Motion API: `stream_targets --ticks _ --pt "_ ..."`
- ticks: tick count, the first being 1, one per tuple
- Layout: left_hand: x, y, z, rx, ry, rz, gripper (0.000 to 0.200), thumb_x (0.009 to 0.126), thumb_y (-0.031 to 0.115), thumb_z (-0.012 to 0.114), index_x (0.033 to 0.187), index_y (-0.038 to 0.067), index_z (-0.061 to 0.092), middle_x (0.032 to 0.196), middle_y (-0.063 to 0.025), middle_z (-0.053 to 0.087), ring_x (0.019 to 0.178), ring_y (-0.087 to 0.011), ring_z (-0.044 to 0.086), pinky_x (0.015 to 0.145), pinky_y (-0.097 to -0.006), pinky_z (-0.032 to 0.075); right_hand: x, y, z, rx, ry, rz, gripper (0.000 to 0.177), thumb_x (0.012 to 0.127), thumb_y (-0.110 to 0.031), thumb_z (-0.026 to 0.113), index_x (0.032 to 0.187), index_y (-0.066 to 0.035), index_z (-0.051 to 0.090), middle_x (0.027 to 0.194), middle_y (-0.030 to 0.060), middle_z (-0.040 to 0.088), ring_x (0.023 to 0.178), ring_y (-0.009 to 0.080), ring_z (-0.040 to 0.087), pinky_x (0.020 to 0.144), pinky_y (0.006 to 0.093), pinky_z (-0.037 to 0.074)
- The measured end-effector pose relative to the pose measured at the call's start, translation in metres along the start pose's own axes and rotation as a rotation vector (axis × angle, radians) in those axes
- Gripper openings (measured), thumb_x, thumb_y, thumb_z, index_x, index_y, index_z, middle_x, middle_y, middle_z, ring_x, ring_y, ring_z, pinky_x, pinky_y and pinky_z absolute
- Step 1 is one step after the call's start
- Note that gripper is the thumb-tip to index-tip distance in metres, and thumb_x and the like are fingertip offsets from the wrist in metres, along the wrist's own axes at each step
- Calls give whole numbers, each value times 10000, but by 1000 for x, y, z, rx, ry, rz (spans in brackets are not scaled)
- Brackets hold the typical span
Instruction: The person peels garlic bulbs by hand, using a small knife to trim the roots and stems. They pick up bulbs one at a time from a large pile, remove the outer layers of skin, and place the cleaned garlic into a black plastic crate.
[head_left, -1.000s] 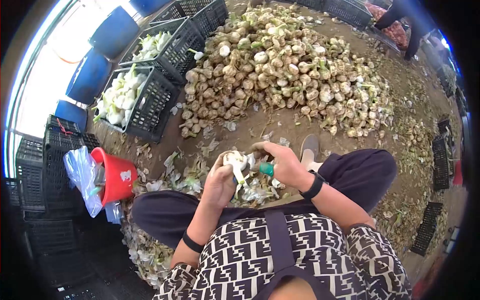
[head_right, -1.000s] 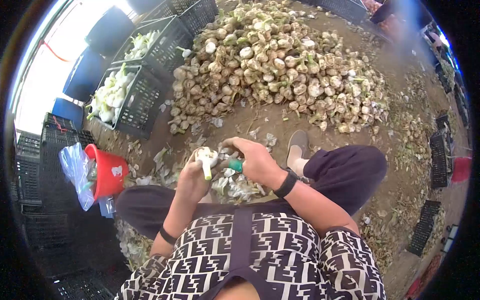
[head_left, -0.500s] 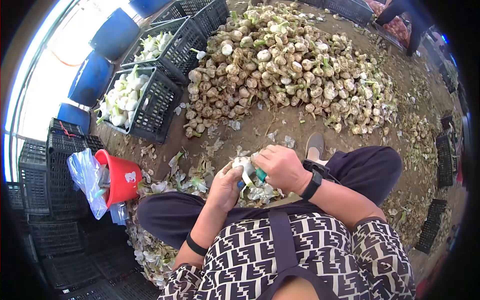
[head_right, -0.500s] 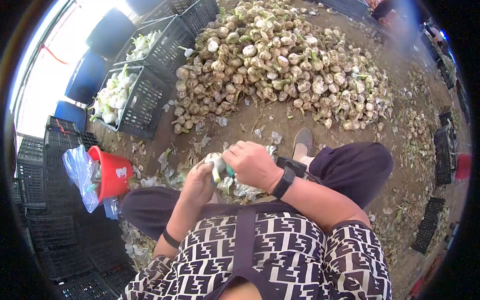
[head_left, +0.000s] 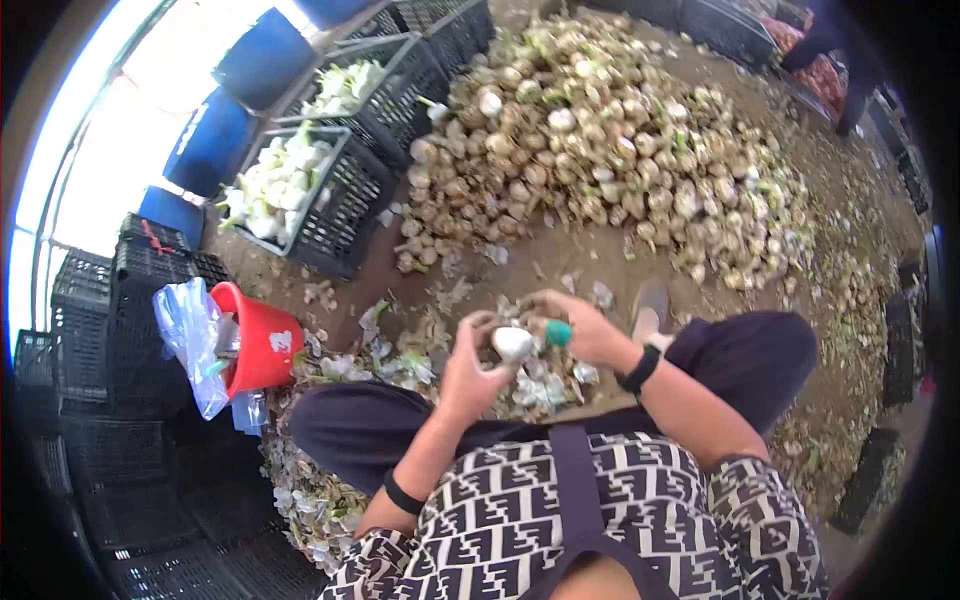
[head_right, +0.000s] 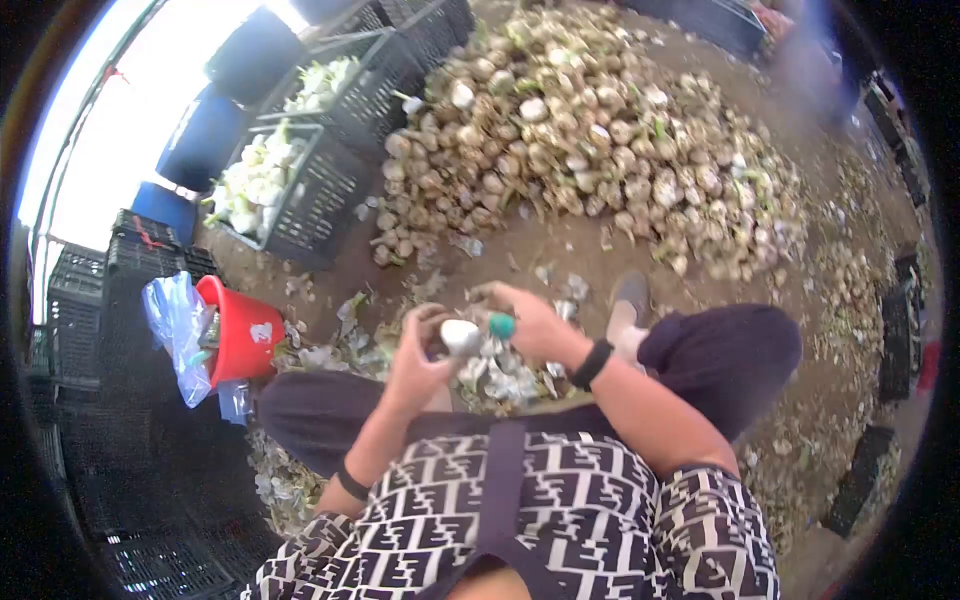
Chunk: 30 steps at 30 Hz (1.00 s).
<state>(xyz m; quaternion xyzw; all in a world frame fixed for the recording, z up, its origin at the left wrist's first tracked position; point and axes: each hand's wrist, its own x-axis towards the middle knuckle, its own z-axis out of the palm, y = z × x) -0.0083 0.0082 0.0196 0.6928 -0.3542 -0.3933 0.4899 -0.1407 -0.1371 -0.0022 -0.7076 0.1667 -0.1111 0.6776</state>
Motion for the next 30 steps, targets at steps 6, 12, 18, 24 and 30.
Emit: stream_targets --ticks 6,12,18,24,30 --pt "-3 3 -7 -43 47 -43 534 728 47 662 1192 11 401 1052 -79 515 947 -140 508 827 -270 435 -5 28 31 856 73 630 330 924 -161 449 1235 -51 438 1070 94 559 902 173 575 739 323 507" --pt "-18 9 -20 -239 213 -101 429 760 70 626 1154 35 457 1038 -54 514 931 -124 505 739 -241 446 108 27 -19 913 26 362 303 929 -296 435 1026 -18 505 944 115 599 753 200 604 583 288 516" --pt "-31 40 -40 -329 370 -4 254 808 -1 534 1059 29 511 970 -40 535 853 -117 509 716 -243 436 167 -126 -44 514 179 -190 319 866 -322 549 1007 -36 547 849 67 563 735 153 540 634 306 466" --pt "-69 46 -73 -415 499 50 233 842 12 538 1071 40 504 1033 -17 532 911 -105 529 775 -245 437 82 31 -46 144 136 299 217 851 -236 549 799 -28 583 651 61 512 571 162 478 504 290 403" --pt "-85 93 -62 -369 481 159 266 840 10 544 1098 37 487 1060 -30 524 917 -129 530 764 -257 443 -1 145 -36 497 526 413 144 812 -140 514 805 -9 572 706 77 554 558 187 525 457 325 425"
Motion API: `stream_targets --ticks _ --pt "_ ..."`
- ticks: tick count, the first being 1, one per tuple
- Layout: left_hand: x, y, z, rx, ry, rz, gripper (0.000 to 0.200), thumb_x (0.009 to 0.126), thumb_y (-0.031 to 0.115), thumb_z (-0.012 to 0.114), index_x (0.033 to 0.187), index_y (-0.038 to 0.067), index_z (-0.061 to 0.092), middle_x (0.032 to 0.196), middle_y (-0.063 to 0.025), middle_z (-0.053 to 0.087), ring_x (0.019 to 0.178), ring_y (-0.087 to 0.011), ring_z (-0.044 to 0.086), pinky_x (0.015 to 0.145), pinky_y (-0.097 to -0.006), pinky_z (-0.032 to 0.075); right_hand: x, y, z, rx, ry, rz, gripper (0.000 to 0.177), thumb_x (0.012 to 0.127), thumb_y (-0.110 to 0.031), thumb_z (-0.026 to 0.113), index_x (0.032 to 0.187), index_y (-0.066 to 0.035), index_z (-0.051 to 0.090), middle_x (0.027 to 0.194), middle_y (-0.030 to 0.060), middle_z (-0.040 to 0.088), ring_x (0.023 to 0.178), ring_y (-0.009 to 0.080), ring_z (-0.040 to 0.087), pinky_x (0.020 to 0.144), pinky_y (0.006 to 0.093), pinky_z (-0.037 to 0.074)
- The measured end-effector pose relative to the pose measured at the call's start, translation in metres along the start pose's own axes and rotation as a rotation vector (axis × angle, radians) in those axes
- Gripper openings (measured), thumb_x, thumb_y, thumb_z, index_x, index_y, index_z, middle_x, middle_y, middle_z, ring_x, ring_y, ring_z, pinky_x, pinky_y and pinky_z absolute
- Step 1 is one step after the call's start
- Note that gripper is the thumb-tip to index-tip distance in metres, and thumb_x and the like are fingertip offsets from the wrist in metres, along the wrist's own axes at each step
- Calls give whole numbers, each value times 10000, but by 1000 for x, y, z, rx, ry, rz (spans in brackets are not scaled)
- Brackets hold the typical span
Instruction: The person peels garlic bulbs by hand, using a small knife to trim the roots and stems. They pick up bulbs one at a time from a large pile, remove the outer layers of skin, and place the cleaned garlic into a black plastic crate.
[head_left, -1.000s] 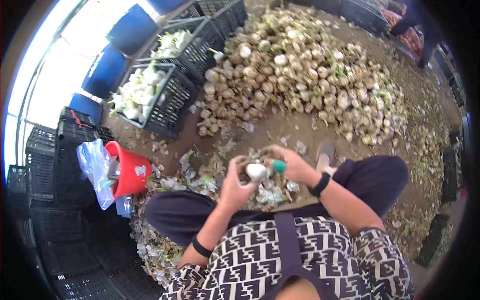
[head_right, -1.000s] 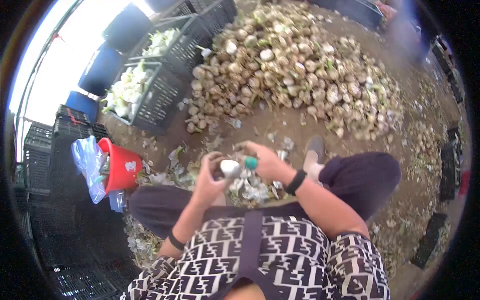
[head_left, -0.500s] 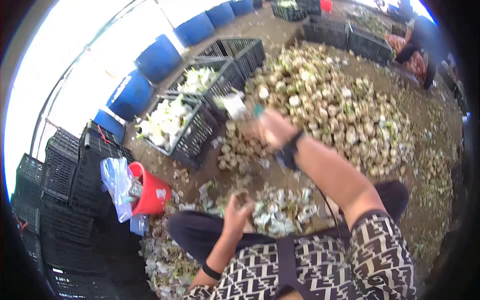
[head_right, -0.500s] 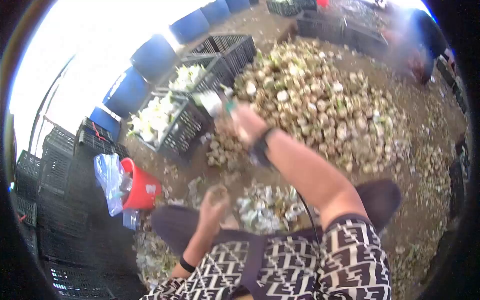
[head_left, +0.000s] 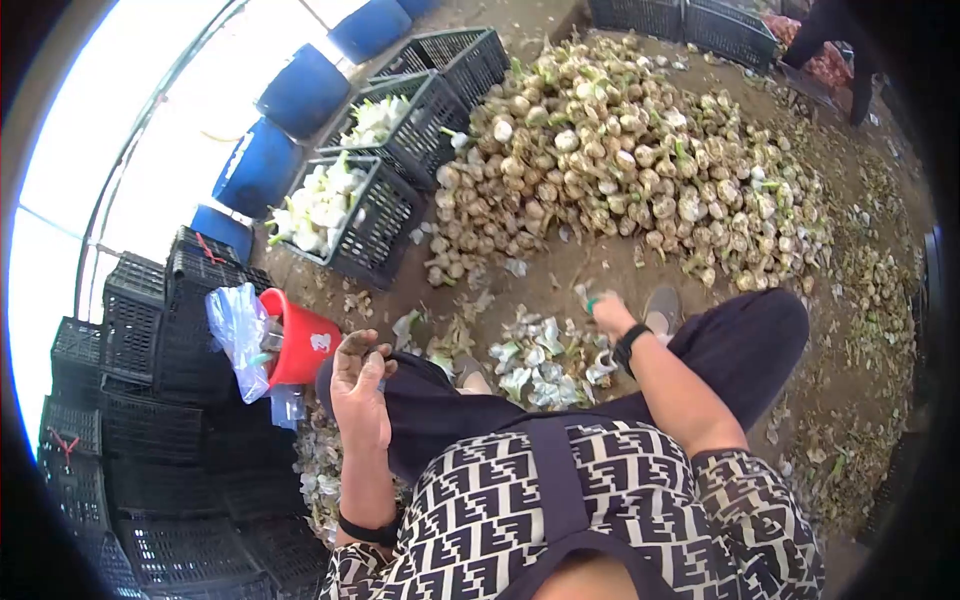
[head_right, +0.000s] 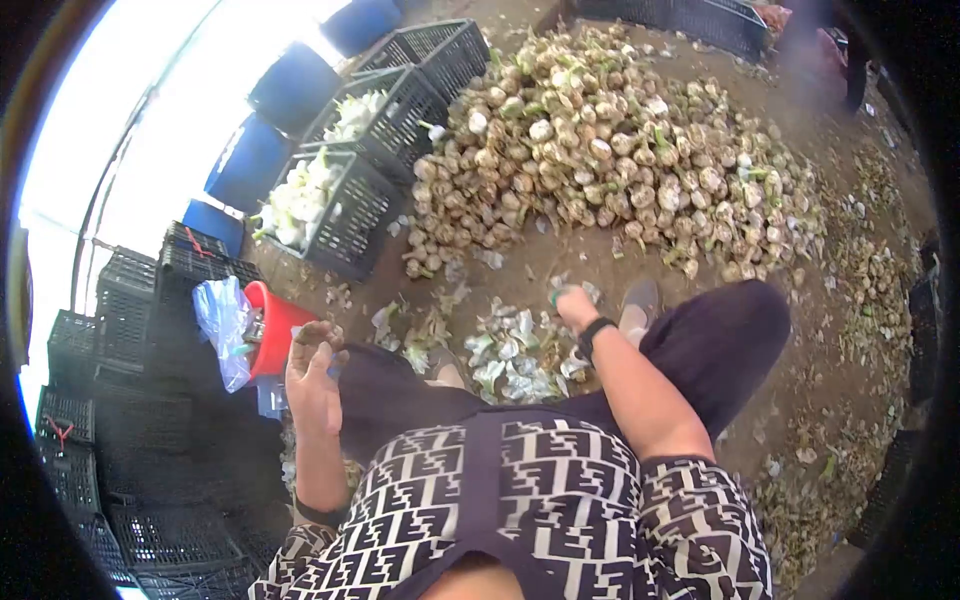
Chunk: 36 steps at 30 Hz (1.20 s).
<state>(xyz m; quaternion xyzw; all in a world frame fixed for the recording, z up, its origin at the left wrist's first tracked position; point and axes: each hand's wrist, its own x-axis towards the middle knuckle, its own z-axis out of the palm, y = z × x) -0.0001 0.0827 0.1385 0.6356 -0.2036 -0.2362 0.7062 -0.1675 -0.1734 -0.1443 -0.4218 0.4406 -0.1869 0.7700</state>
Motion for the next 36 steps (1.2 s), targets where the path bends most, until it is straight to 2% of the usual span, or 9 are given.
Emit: stream_targets --ticks 8,10,13,17,24,25,30,32,36 --pt "-14 52 33 147 -35 214 352 803 -7 569 1138 23 464 1078 -37 499 940 -126 504 794 -255 438 25 24 -54 -422 269 -165 269 725 -96 502 933 -3 644 844 187 641 786 303 621 695 377 465" --pt "-16 46 19 209 -28 248 372 790 -18 569 1143 22 461 1064 -28 495 935 -120 495 805 -250 423 11 15 -54 -343 267 107 274 716 -124 522 935 -18 649 925 196 636 882 318 605 792 360 447" --pt "-20 33 1 211 18 198 367 783 -38 561 1134 20 468 1060 -25 492 932 -121 490 811 -243 394 108 134 -110 -756 93 -105 277 712 -144 531 934 -31 651 953 195 630 897 345 598 798 382 455" --pt "-30 38 5 246 21 203 364 781 -44 555 1129 24 472 1069 -21 493 943 -118 492 805 -242 395 20 22 -60 -923 140 49 323 721 -132 519 1004 -19 623 1022 221 597 968 369 564 806 388 452" --pt "-34 70 41 272 -46 243 403 764 -18 600 1139 26 461 1066 -15 483 951 -119 484 779 -229 404 31 30 -44 -883 214 -144 408 756 -48 455 1150 -5 549 962 202 629 852 268 619 657 362 477" --pt "-32 74 46 266 -41 249 412 757 -13 611 1139 23 460 1077 -18 477 954 -122 481 768 -229 407 31 31 -46 -709 218 -151 254 707 -121 544 899 10 645 938 243 606 913 366 579 779 402 458" --pt "-27 87 51 260 -40 302 415 756 6 630 1135 15 463 1098 -31 465 952 -130 485 785 -241 404 17 13 -35 -815 275 -127 276 693 -128 542 916 -7 651 932 233 612 915 363 581 800 401 464" --pt "-28 86 47 321 0 352 414 758 12 634 1135 14 463 1099 -34 466 950 -134 489 792 -246 405 45 52 -37 -1037 100 -163 255 700 -156 552 887 -21 661 916 219 619 918 363 579 805 410 465" --pt "-31 75 31 268 41 267 396 770 -5 612 1134 15 459 1074 -50 471 944 -123 489 787 -237 415 3 43 -20 -1843 -997 -513 256 681 -197 568 855 -35 664 890 193 624 898 361 580 785 418 468"
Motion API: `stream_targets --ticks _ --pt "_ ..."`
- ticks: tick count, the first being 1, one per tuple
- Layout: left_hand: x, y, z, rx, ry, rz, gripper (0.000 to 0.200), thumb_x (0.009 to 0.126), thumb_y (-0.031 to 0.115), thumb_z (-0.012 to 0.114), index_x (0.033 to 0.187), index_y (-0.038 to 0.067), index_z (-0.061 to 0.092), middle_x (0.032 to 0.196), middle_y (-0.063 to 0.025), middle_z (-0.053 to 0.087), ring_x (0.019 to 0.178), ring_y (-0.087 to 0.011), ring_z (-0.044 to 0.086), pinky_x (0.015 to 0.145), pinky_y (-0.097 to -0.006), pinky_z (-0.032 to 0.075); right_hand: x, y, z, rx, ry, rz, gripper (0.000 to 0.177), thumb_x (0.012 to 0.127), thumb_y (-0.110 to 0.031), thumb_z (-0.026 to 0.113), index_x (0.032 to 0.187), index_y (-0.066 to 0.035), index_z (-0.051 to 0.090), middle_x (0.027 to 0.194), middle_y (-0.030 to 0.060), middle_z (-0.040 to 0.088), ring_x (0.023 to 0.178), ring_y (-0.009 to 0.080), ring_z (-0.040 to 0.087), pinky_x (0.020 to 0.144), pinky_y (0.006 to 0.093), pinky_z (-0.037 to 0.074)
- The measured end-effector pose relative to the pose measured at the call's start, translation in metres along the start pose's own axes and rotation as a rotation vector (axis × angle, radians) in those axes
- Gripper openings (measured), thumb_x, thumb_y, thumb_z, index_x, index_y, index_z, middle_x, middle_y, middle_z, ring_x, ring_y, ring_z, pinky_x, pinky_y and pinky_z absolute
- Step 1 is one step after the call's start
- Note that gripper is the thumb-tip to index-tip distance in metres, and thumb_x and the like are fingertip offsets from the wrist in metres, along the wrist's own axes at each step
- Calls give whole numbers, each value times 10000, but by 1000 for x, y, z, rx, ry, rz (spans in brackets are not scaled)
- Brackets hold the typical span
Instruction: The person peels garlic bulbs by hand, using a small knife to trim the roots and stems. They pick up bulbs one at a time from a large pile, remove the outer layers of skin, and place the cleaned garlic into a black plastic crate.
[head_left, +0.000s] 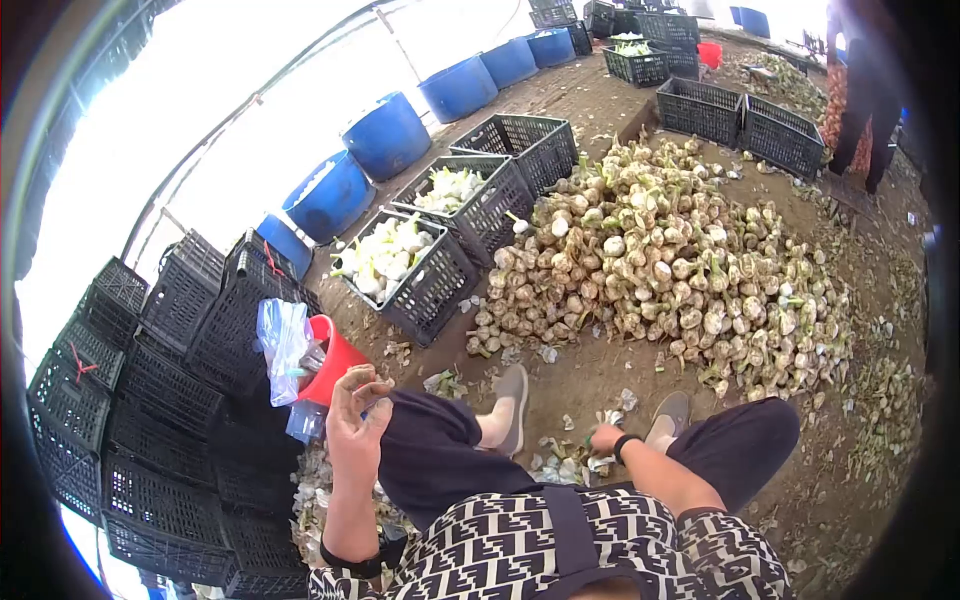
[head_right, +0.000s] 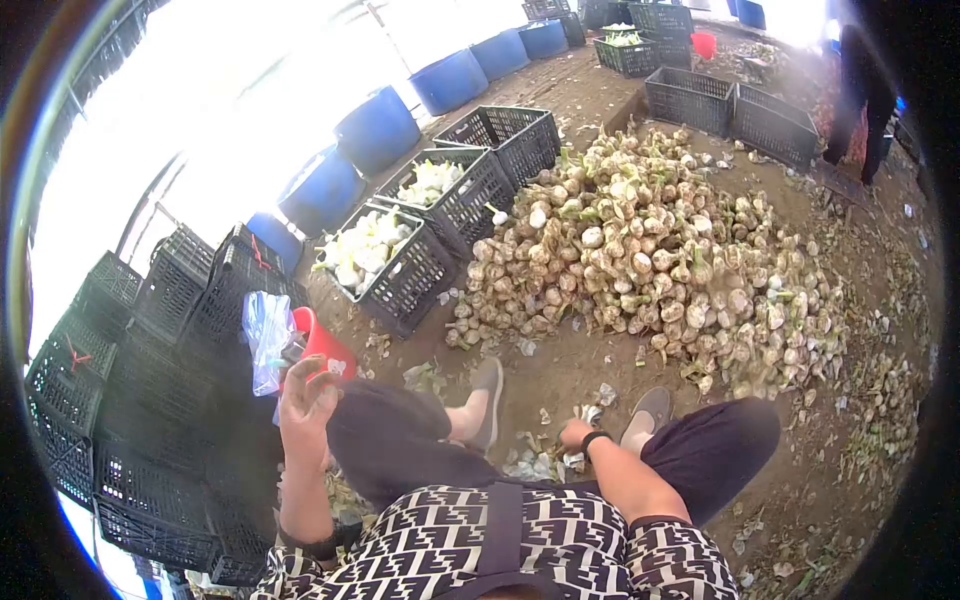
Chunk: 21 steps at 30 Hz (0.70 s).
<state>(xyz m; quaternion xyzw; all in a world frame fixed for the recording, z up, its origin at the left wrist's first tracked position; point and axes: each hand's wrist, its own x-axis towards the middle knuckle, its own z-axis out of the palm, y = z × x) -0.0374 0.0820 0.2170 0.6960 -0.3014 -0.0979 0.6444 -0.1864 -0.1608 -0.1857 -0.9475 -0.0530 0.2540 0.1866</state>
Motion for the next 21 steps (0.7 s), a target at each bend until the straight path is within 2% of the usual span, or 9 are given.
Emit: stream_targets --ticks 2,4,6,8,15,18,19,20,21 --pt "4 -8 -1 -17 1 -31 395 772 -8 607 1137 16 458 1061 -50 475 943 -121 488 787 -234 415 12 -17 34 548 93 28 273 675 -225 576 849 -35 669 901 180 631 876 340 594 760 414 471" --pt "13 -15 4 -31 -23 -78 395 773 -11 602 1139 17 456 1049 -50 478 942 -119 488 787 -231 415 11 -52 19 541 -202 122 322 731 -229 559 941 2 640 802 131 656 690 215 598 604 355 462" --pt "29 -23 15 -13 -23 -47 390 779 -13 592 1143 18 455 1033 -44 482 936 -118 486 782 -228 417 15 -74 30 493 -364 14 313 745 -229 542 931 4 639 809 124 662 637 231 594 550 354 457" --pt "48 -33 33 -38 -62 -101 380 785 -8 584 1143 18 457 1028 -45 489 934 -109 485 775 -219 417 31 -77 71 999 -309 -24 291 718 -220 570 889 4 645 798 133 659 597 264 589 533 358 454" --pt "141 -105 120 78 -299 -253 344 787 36 599 1113 34 488 991 -21 516 881 -92 484 761 -224 416 23 -16 101 1005 -291 72 273 721 -217 565 867 -1 647 794 137 657 608 269 593 543 364 457" --pt "170 -140 146 277 -450 -43 339 776 47 590 1101 29 496 917 -26 532 869 -107 501 734 -217 408 28 15 106 990 -331 91 264 722 -215 563 856 -3 648 792 139 656 614 271 595 548 366 459" --pt "178 -144 152 437 -537 71 357 733 24 606 1076 43 511 963 -37 523 891 -137 511 746 -246 424 31 26 104 984 -343 93 262 723 -215 562 852 -4 649 791 140 656 615 272 596 549 367 460" --pt "179 -128 164 455 -602 -86 377 683 1 625 1043 55 524 1072 -101 485 898 -214 514 755 -291 450 35 38 104 979 -356 95 259 723 -214 562 848 -5 649 790 141 655 617 273 596 551 368 460" --pt "183 -125 167 501 -715 -38 380 685 26 648 1043 63 525 1151 -128 461 965 -265 519 767 -331 468 40 47 105 975 -378 93 256 724 -214 561 844 -6 650 789 141 655 619 273 597 553 369 461"
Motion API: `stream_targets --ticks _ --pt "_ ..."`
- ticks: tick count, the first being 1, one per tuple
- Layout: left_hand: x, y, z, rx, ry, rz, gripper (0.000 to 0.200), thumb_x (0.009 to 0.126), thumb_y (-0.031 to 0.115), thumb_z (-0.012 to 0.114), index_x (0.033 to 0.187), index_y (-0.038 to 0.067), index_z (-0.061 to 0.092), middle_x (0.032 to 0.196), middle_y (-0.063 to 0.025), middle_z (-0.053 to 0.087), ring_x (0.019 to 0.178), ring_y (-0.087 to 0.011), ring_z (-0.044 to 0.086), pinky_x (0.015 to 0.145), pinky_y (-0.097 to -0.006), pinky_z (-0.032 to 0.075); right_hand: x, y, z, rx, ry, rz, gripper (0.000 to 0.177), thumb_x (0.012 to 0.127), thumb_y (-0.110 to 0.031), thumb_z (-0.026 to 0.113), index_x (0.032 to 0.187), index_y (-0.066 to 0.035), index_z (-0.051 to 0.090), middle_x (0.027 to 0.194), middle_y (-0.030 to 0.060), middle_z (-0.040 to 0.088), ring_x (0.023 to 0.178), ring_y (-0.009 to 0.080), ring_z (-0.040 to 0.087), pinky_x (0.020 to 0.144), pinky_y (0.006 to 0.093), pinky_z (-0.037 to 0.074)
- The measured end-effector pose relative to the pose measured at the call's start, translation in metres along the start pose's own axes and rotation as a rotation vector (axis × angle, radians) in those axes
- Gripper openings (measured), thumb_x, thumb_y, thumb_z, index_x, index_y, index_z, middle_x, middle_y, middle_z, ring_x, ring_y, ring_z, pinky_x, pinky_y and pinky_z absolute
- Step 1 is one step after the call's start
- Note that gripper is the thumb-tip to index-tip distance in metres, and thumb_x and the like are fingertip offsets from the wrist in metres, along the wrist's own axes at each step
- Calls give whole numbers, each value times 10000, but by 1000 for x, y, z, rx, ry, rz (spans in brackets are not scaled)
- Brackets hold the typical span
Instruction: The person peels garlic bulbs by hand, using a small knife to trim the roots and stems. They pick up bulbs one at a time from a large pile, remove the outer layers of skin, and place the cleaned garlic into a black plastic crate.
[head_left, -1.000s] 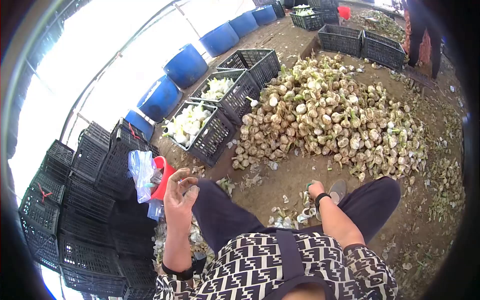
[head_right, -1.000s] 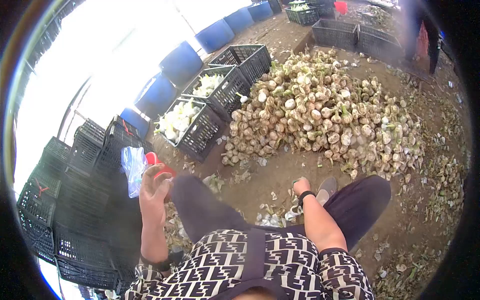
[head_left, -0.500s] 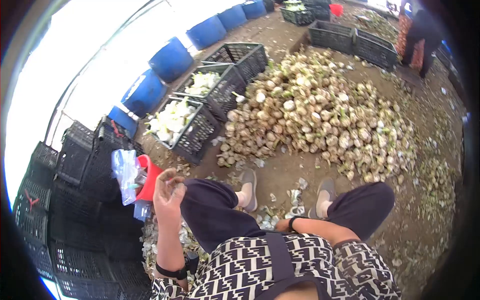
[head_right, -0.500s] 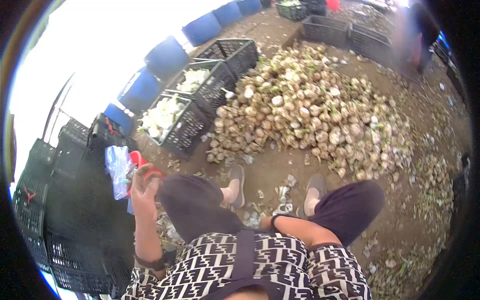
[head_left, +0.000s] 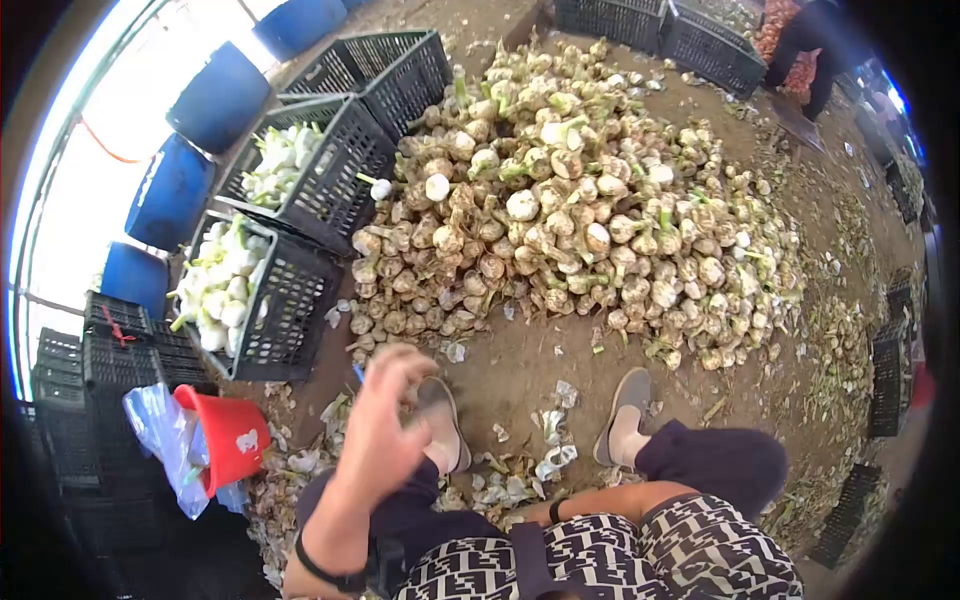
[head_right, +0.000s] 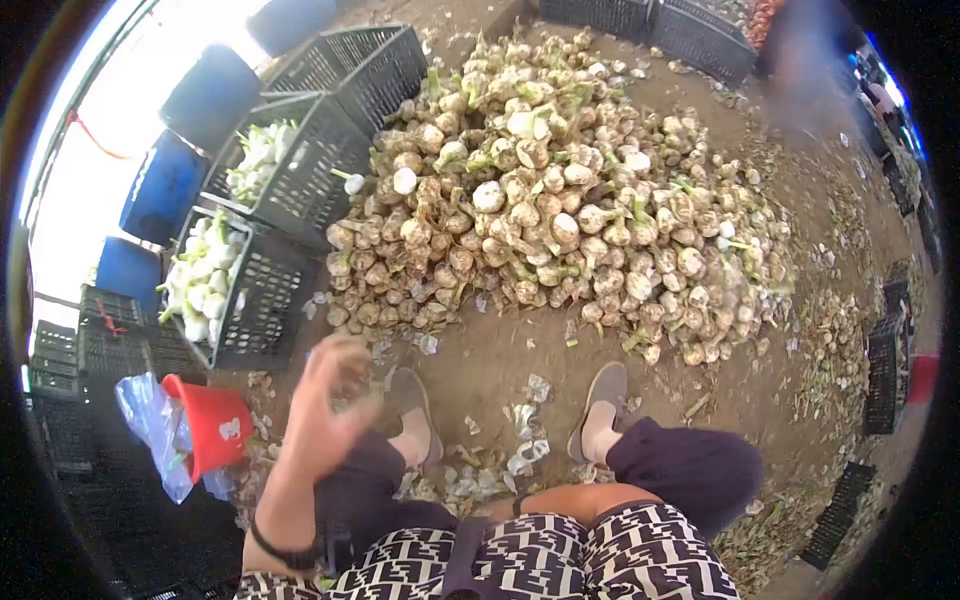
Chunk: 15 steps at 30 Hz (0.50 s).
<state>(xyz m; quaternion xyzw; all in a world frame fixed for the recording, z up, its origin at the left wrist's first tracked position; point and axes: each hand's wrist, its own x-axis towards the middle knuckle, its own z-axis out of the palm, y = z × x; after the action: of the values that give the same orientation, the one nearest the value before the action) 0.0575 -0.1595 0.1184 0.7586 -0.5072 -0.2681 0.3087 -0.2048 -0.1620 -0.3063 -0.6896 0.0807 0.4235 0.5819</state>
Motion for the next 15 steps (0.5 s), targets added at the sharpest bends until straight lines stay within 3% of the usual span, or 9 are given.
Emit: stream_targets --ticks 3,5,6,8,10,15 --pt "18 7 1 40 -203 -25 426 681 137 712 1057 81 519 1188 -167 425 1036 -342 487 815 -365 458 18 16 -13 -13 -87 11 249 725 -212 559 833 -8 651 787 143 654 624 276 599 557 371 463" --pt "41 4 3 107 -287 -11 406 680 140 718 1033 64 533 1183 -172 435 925 -279 549 780 -356 468 22 28 -15 -43 -184 10 244 726 -211 557 826 -10 652 786 145 653 628 277 600 561 373 464" --pt "52 -2 7 96 -287 -72 406 680 140 718 1033 64 533 1183 -172 435 925 -279 549 780 -356 468 25 27 -12 -61 -240 -4 242 727 -211 557 822 -10 652 785 146 653 630 278 601 562 374 464" --pt "79 -11 10 99 -344 57 443 692 139 698 1076 65 490 1189 -169 422 979 -315 520 802 -372 458 28 10 3 -81 -330 -52 238 728 -210 555 815 -12 653 783 147 652 633 280 602 566 376 466" --pt "110 -24 13 108 -359 44 487 698 146 688 1112 62 445 1195 -176 412 1036 -350 482 832 -390 442 20 -12 5 -119 -381 -91 233 729 -209 554 807 -13 654 782 148 652 637 281 604 569 378 467" --pt "169 -56 26 144 -298 161 496 699 136 680 1123 55 435 1207 -192 409 1078 -376 453 853 -406 434 12 -55 -27 -251 -349 -143 225 731 -207 550 788 -17 656 778 152 650 646 286 607 577 382 470"
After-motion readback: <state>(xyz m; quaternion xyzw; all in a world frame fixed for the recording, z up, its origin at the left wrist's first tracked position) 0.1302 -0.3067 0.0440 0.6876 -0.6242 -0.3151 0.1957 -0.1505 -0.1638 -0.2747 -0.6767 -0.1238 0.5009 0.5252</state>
